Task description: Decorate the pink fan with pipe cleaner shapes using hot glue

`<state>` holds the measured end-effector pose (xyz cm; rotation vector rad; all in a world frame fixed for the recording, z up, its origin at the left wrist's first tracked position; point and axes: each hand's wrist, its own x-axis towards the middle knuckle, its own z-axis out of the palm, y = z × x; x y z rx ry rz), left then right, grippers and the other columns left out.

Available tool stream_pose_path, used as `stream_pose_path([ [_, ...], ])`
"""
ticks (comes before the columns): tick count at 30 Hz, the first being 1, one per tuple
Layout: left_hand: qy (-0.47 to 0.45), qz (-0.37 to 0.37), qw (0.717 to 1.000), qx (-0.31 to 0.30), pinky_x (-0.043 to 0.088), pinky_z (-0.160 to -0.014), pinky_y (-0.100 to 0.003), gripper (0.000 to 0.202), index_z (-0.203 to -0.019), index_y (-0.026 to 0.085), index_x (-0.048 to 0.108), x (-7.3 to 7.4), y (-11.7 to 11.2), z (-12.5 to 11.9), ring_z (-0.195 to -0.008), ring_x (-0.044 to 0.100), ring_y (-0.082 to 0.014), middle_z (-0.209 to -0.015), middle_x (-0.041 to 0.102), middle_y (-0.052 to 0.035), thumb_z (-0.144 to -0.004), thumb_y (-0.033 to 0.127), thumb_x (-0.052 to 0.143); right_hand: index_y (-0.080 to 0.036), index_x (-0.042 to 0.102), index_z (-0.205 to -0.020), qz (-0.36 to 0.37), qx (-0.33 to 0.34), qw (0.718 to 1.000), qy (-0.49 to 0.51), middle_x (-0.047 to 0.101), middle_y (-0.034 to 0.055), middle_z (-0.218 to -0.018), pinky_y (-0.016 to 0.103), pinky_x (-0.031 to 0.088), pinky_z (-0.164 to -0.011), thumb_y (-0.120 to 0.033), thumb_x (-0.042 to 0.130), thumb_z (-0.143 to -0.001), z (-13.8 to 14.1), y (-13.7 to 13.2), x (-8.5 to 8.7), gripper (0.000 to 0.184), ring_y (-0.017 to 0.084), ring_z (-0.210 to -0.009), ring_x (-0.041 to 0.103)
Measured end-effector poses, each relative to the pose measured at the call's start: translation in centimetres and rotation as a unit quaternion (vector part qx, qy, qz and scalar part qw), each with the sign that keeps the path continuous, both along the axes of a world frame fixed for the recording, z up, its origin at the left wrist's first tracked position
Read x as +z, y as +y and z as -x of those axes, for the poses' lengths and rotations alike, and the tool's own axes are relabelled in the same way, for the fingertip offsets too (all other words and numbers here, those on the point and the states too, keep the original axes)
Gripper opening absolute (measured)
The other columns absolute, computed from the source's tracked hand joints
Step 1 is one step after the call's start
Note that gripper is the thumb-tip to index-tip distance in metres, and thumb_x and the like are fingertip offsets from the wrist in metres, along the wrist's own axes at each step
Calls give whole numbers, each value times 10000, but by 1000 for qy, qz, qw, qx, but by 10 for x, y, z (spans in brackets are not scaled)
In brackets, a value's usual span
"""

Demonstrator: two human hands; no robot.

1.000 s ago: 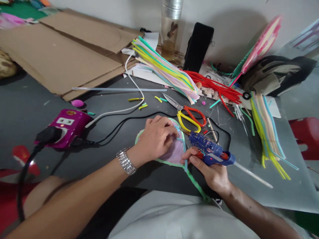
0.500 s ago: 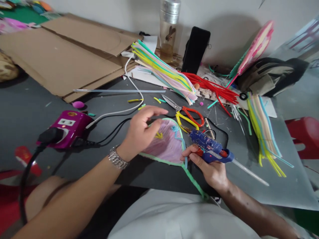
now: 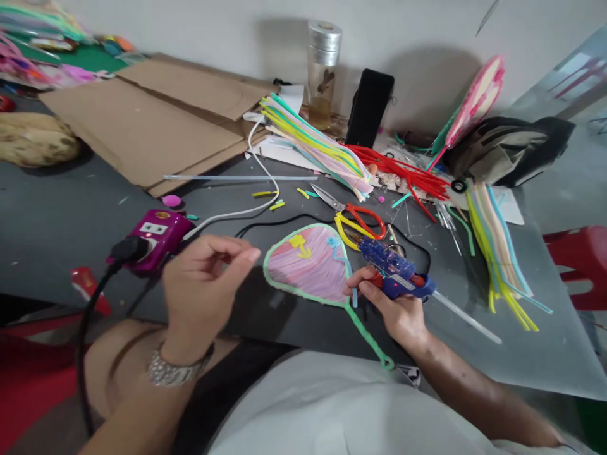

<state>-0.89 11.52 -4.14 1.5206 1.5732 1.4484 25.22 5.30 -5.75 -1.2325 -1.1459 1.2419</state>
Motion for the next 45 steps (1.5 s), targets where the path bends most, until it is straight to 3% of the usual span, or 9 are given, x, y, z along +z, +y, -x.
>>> stream_pose_path([
  [3, 102, 19, 992, -74, 522, -669, -273, 77, -864, 206, 690, -11, -12, -10, -672, 652, -143, -759, 729, 22, -817, 255, 726, -209, 733, -893, -2, -16, 1000, 10, 775, 33, -847, 327, 580, -718, -376, 727, -909, 1, 0, -1, 168, 187, -743, 723],
  [7, 214, -15, 957, -194, 533, -871, -371, 193, -1045, 204, 698, -17, -8, -31, -938, 699, -211, -1033, 770, -54, -939, 190, 538, -222, 741, -894, -15, -28, 999, 18, 774, 18, -852, 307, 570, -707, -358, 737, -905, 0, 0, -4, 136, 173, -727, 717],
  [11, 272, -16, 928, -255, 526, -934, -424, 226, -1042, 200, 715, -17, 9, -50, -1049, 662, -258, -1088, 745, -87, -897, 131, 556, -226, 750, -889, -6, -41, 999, 19, 776, 20, -883, 330, 583, -767, -368, 737, -904, -2, 3, -7, 143, 184, -752, 720],
  [15, 268, 3, 911, -312, 529, -924, -404, 230, -975, 195, 729, -18, 28, -64, -1003, 680, -243, -1048, 775, -63, -848, 73, 581, -216, 738, -878, -2, -66, 998, 23, 779, 31, -893, 336, 592, -759, -383, 753, -884, -3, 9, -8, 168, 192, -744, 723],
  [19, 270, 1, 908, -319, 532, -862, -382, 211, -901, 203, 739, -21, 39, -71, -936, 692, -239, -960, 785, -47, -814, 59, 612, -221, 726, -868, -5, -83, 996, 27, 777, 17, -880, 320, 591, -740, -350, 761, -879, -3, 13, -8, 135, 181, -722, 725],
  [24, 244, -6, 917, -316, 539, -847, -372, 191, -904, 211, 718, -20, 34, -72, -904, 690, -225, -907, 766, -37, -821, 75, 611, -216, 733, -867, 5, -77, 997, 25, 768, 23, -868, 331, 583, -750, -358, 756, -885, -2, 9, -7, 145, 188, -735, 722],
  [34, 257, -40, 911, -320, 530, -872, -394, 221, -965, 214, 682, -22, 21, -73, -936, 664, -234, -942, 751, -43, -826, 70, 591, -213, 746, -846, 13, -26, 1000, -7, 743, 19, -796, 318, 557, -734, -389, 714, -914, 1, 1, 0, 192, 172, -715, 671],
  [41, 246, -75, 928, -270, 509, -906, -423, 237, -998, 197, 669, -17, 7, -59, -972, 621, -244, -998, 746, -64, -869, 52, 533, -201, 746, -847, 20, -33, 999, 16, 742, 31, -782, 318, 569, -722, -405, 740, -888, 6, 0, 5, 209, 181, -732, 678],
  [45, 252, -67, 920, -292, 509, -934, -440, 307, -1114, 182, 682, -23, -6, -70, -1025, 616, -252, -1091, 710, -101, -877, 60, 531, -203, 764, -821, 21, -22, 999, 12, 742, 30, -782, 311, 585, -728, -400, 750, -878, 8, -2, 5, 206, 173, -729, 674],
])
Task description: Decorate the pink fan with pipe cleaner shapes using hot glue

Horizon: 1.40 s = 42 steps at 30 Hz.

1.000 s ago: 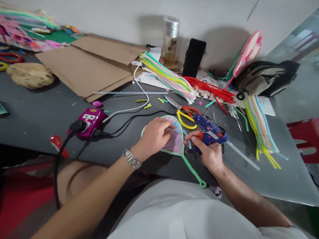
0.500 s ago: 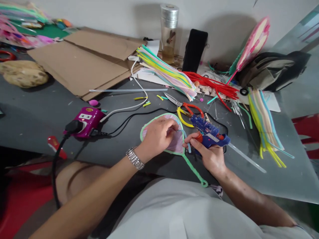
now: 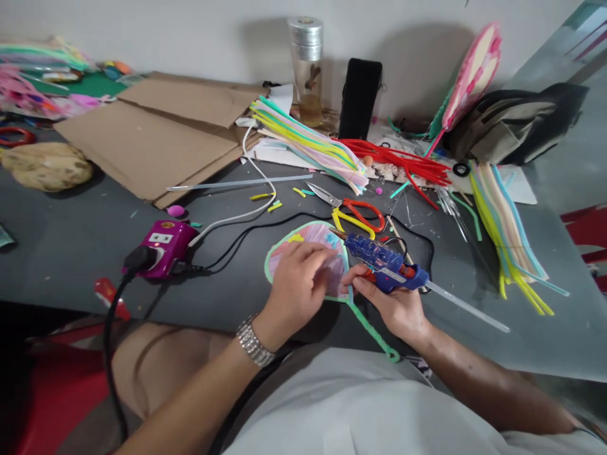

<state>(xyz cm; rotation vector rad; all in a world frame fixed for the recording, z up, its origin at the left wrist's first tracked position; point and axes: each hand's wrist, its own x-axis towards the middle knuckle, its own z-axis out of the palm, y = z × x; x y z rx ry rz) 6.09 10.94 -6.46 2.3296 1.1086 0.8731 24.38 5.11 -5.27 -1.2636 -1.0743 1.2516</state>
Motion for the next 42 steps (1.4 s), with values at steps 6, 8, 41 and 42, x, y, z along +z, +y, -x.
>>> stream_pose_path([
  [6, 60, -6, 998, -21, 494, -888, -449, 196, -1065, 196, 741, -8, -10, -16, -1029, 592, -282, -1122, 683, -114, -920, 176, 612, -202, 743, -872, 1, -16, 998, 54, 760, 28, -829, 301, 619, -661, -392, 788, -843, 0, -1, -4, 198, 169, -686, 712],
  [8, 69, -28, 997, -16, 487, -887, -448, 210, -1091, 190, 736, -8, -13, -12, -1024, 589, -277, -1122, 698, -107, -953, 172, 579, -200, 719, -862, -5, -42, 998, 55, 760, 33, -895, 289, 605, -608, -376, 799, -832, -5, 0, -2, 196, 158, -650, 706],
  [41, 103, -149, 983, -8, 504, -910, -435, 211, -1140, 161, 681, -17, -23, -3, -1071, 613, -281, -1140, 767, -80, -967, 129, 565, -157, 687, -830, 33, -353, 926, 131, 704, 33, -714, 192, 455, -419, -228, 882, -537, -142, -37, 22, 359, 112, -503, 578],
  [42, 104, -154, 983, -9, 505, -911, -436, 214, -1145, 161, 683, -17, -24, -3, -1066, 615, -281, -1135, 768, -80, -967, 132, 569, -158, 687, -829, 33, -352, 926, 131, 704, 32, -715, 192, 451, -415, -228, 880, -541, -142, -37, 21, 354, 112, -503, 578],
])
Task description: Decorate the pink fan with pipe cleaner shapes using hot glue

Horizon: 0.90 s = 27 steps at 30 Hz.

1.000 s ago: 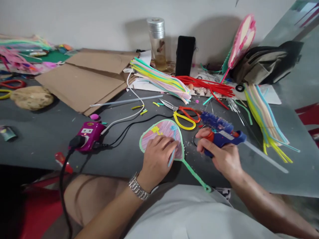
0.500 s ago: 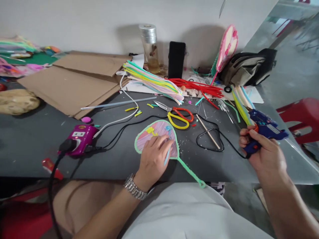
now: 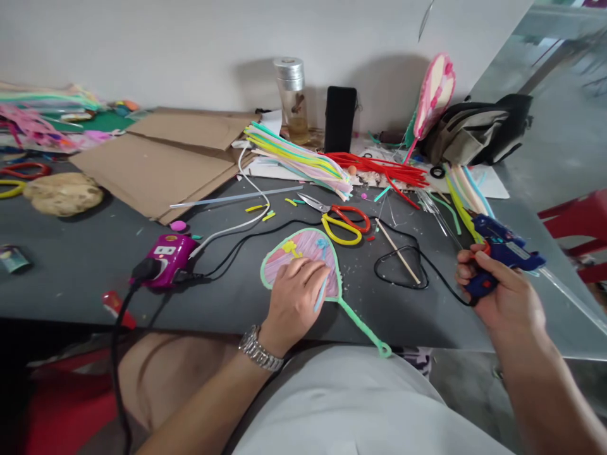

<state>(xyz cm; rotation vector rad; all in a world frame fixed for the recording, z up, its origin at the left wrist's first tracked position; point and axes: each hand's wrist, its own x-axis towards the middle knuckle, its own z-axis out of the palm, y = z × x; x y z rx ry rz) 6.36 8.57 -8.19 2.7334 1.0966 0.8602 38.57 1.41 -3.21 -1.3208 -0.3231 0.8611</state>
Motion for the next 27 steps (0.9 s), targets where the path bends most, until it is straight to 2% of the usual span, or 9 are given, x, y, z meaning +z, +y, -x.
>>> stream_pose_path([
  [7, -28, 15, 999, 2, 522, -939, -453, 245, -1170, 192, 679, -2, 1, 0, -1068, 639, -270, -1126, 774, -78, -948, 131, 596, -164, 681, -835, 5, 0, 1000, 3, 701, 32, -709, 197, 389, -367, -249, 884, -533, -2, 3, -2, 374, 123, -492, 569],
  [11, -101, 39, 994, 5, 525, -977, -420, 225, -1147, 197, 668, 8, 4, 8, -1012, 669, -225, -1081, 770, -68, -941, 128, 608, -153, 681, -845, -2, 0, 1000, 6, 698, 39, -715, 197, 427, -395, -233, 869, -561, -5, 3, 0, 350, 115, -504, 572],
  [15, -143, 51, 985, 83, 531, -906, -357, 74, -943, 202, 675, 21, 8, 25, -943, 680, -201, -944, 752, -40, -933, 149, 625, -145, 686, -841, -12, -10, 1000, 5, 699, 47, -723, 195, 438, -404, -197, 847, -584, -5, 3, 0, 308, 111, -515, 575],
  [18, -152, 62, 976, 141, 530, -808, -314, 86, -844, 202, 655, 25, 10, 35, -822, 670, -176, -839, 719, -16, -911, 162, 620, -151, 683, -834, -2, -12, 1000, 10, 691, 42, -711, 197, 396, -359, -198, 847, -566, -6, 3, -1, 318, 121, -505, 564],
  [22, -156, 80, 969, 173, 517, -740, -288, 100, -793, 203, 647, 23, 10, 44, -710, 637, -152, -760, 694, 10, -886, 238, 663, -158, 676, -841, 20, -21, 999, 31, 682, 31, -727, 186, 392, -334, -191, 842, -550, -13, 0, 2, 337, 113, -496, 548],
  [27, -234, 97, 940, 228, 527, -777, -279, 57, -843, 194, 685, 26, 11, 59, -802, 686, -157, -855, 752, -8, -863, 244, 704, -139, 676, -810, 20, -59, 998, 31, 660, 53, -735, 180, 424, -344, -126, 756, -593, -23, -5, 7, 232, 108, -505, 538],
])
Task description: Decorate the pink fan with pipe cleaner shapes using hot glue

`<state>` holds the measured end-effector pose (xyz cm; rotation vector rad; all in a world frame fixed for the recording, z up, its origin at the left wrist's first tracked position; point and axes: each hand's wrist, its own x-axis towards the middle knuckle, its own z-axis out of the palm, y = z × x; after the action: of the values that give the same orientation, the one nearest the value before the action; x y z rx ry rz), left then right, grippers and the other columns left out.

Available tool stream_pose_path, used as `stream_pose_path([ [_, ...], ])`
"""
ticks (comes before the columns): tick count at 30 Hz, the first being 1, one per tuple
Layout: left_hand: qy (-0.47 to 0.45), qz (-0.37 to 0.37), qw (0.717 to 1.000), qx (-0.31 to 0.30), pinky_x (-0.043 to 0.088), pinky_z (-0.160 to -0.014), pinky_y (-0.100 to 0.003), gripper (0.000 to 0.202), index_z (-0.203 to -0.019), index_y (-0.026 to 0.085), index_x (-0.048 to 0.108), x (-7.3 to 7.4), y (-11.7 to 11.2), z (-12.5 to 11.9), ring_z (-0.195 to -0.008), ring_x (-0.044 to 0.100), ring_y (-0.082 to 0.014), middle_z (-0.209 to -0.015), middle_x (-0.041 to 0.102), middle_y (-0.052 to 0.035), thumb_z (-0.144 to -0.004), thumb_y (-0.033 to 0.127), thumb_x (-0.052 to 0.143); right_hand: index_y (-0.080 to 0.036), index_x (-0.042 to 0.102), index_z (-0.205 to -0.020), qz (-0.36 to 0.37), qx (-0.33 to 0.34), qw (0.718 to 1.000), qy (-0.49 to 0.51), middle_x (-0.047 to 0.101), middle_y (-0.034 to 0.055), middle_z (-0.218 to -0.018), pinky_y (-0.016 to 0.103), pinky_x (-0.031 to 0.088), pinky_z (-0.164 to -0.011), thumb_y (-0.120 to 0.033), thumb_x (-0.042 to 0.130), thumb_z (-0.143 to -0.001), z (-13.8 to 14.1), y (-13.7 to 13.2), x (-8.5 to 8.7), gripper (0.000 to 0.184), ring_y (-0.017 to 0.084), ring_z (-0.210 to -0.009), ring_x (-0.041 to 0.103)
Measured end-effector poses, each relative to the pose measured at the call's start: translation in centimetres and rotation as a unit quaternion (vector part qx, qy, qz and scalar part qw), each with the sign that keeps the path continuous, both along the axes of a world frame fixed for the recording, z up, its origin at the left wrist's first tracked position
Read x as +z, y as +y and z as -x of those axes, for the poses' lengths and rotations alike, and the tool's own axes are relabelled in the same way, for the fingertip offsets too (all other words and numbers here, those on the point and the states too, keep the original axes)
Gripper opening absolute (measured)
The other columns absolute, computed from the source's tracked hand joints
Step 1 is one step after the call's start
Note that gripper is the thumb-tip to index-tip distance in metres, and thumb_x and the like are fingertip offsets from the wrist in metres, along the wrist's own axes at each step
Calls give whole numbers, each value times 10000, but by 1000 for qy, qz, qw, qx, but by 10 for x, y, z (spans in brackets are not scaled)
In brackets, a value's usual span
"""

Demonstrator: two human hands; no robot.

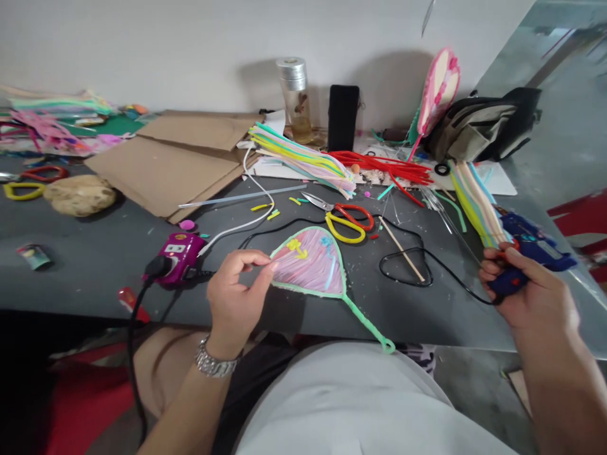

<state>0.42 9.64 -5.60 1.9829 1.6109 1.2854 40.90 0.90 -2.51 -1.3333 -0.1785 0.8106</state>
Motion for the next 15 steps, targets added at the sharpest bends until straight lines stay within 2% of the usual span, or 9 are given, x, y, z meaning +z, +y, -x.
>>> stream_pose_path([
  [8, -29, 61, 998, 17, 562, -858, -308, 82, -833, 203, 758, -1, -10, 19, -841, 744, -180, -887, 809, -16, -854, 259, 702, -120, 680, -780, -2, -31, 999, 34, 620, 75, -759, 162, 472, -388, -71, 697, -617, 2, 1, 0, 170, 94, -543, 520],
  [15, -16, 121, 991, 52, 546, -752, -280, 149, -815, 210, 746, -5, -17, 19, -743, 712, -175, -785, 782, -3, -832, 341, 678, -149, 682, -761, -1, -10, 999, 30, 625, 61, -745, 183, 433, -366, -94, 695, -608, -2, -1, -2, 163, 98, -532, 500],
])
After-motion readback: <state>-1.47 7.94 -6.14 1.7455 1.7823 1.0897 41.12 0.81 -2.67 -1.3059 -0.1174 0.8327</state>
